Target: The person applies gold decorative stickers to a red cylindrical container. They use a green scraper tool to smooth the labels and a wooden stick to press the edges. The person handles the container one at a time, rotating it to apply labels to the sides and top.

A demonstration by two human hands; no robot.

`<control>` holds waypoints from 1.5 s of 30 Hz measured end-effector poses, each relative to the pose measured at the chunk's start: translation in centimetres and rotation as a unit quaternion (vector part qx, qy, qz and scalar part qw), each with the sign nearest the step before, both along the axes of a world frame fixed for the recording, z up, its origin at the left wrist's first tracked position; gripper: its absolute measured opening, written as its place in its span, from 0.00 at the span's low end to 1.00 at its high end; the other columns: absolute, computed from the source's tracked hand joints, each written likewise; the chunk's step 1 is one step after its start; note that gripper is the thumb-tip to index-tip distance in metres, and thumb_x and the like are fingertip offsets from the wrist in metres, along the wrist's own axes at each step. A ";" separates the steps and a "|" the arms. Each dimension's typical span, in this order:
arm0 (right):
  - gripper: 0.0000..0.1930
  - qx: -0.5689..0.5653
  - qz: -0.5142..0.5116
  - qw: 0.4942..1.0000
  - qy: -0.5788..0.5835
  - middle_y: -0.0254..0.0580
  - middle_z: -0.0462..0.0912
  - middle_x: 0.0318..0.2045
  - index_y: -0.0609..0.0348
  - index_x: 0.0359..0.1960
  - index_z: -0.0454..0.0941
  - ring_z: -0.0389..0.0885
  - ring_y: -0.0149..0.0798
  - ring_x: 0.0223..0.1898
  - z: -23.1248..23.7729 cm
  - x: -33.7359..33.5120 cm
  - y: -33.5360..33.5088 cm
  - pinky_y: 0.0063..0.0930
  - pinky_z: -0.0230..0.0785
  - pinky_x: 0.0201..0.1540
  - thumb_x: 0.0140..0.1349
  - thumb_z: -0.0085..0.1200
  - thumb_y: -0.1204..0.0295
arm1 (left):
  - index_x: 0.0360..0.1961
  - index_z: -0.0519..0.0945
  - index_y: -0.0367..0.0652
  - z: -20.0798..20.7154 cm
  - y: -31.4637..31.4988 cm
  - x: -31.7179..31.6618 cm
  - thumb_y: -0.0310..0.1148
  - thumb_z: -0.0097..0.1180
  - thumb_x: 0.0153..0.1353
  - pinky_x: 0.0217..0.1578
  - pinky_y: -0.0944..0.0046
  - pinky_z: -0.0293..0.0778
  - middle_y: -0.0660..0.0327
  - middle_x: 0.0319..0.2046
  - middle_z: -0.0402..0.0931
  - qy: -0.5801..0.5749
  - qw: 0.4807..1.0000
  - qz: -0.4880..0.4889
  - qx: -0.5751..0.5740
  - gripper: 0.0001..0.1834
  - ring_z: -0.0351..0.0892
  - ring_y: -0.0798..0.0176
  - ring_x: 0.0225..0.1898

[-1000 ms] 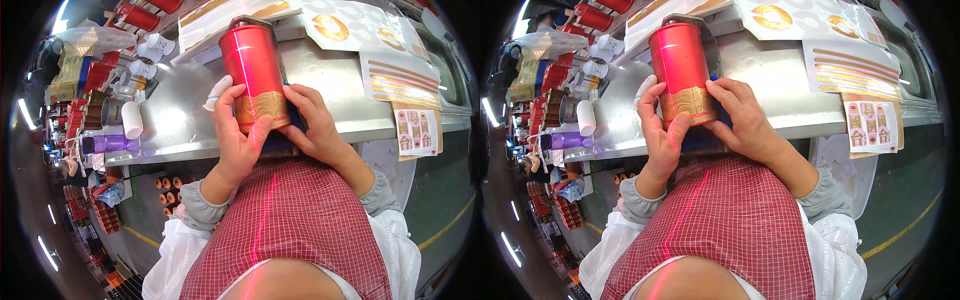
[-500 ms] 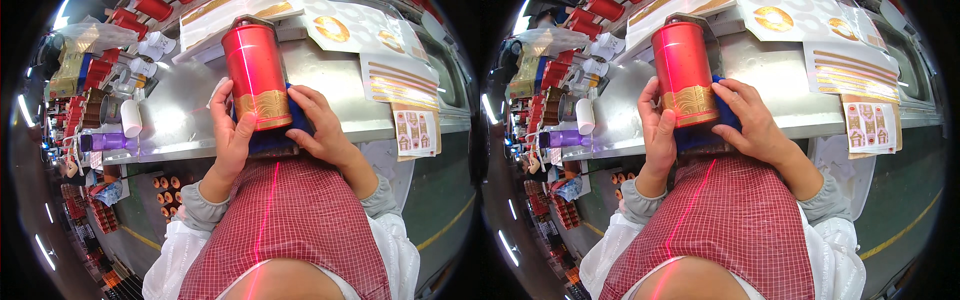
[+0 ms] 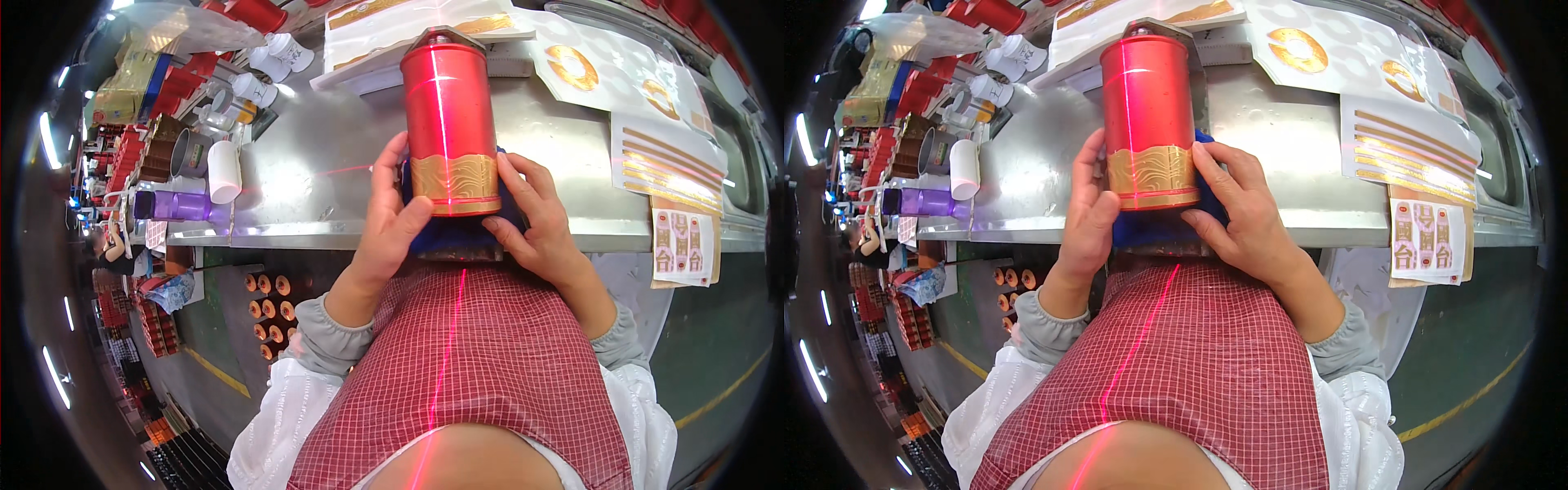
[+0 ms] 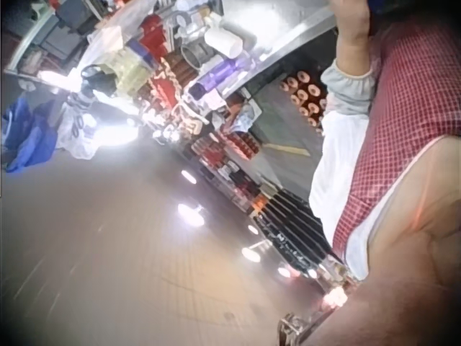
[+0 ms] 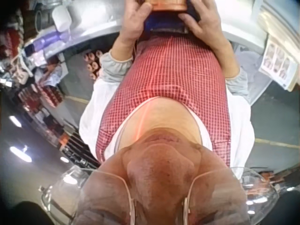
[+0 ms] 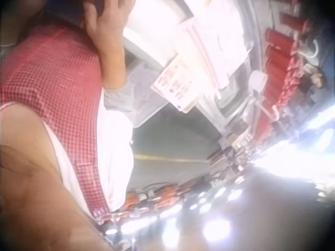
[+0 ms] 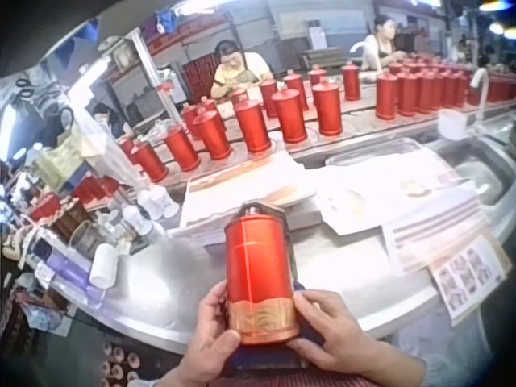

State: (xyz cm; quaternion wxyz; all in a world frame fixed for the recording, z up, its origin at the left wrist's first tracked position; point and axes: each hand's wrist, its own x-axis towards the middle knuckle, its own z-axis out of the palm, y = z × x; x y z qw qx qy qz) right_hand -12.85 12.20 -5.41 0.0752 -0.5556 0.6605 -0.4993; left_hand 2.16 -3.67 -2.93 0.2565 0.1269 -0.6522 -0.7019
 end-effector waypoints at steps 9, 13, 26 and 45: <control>0.38 -0.003 -0.004 1.000 0.004 0.55 0.68 0.58 0.65 0.65 0.64 0.67 0.55 0.59 0.0 0.1 -0.2 0.41 0.62 0.61 0.49 0.66 0.75 | 0.69 0.45 0.35 0.3 0.8 -0.7 0.48 0.59 0.62 0.67 0.57 0.50 0.49 0.66 0.52 -0.026 0.999 0.027 0.001 0.47 0.52 0.56 0.68; 0.38 -0.012 -0.003 1.000 0.002 0.56 0.68 0.58 0.65 0.64 0.65 0.67 0.55 0.58 -0.2 0.1 -0.2 0.41 0.62 0.61 0.49 0.66 0.75 | 0.69 0.45 0.34 0.6 1.2 -0.8 0.50 0.61 0.60 0.65 0.58 0.56 0.48 0.64 0.53 -0.036 0.999 0.016 0.007 0.50 0.56 0.56 0.67; 0.38 -0.022 -0.006 1.000 0.007 0.56 0.69 0.56 0.66 0.64 0.64 0.68 0.57 0.57 -0.1 0.2 -0.3 0.42 0.62 0.61 0.48 0.65 0.76 | 0.67 0.47 0.32 0.8 1.6 -1.9 0.40 0.64 0.58 0.61 0.58 0.63 0.47 0.62 0.58 -0.068 0.994 0.079 -0.033 0.48 0.62 0.57 0.63; 0.38 -0.036 -0.005 0.999 0.013 0.57 0.69 0.55 0.66 0.63 0.64 0.69 0.58 0.56 -0.2 0.1 -0.3 0.43 0.62 0.61 0.48 0.65 0.75 | 0.70 0.41 0.30 1.9 1.6 -2.1 0.35 0.64 0.57 0.62 0.57 0.64 0.44 0.65 0.54 -0.099 0.986 0.071 -0.110 0.52 0.63 0.52 0.64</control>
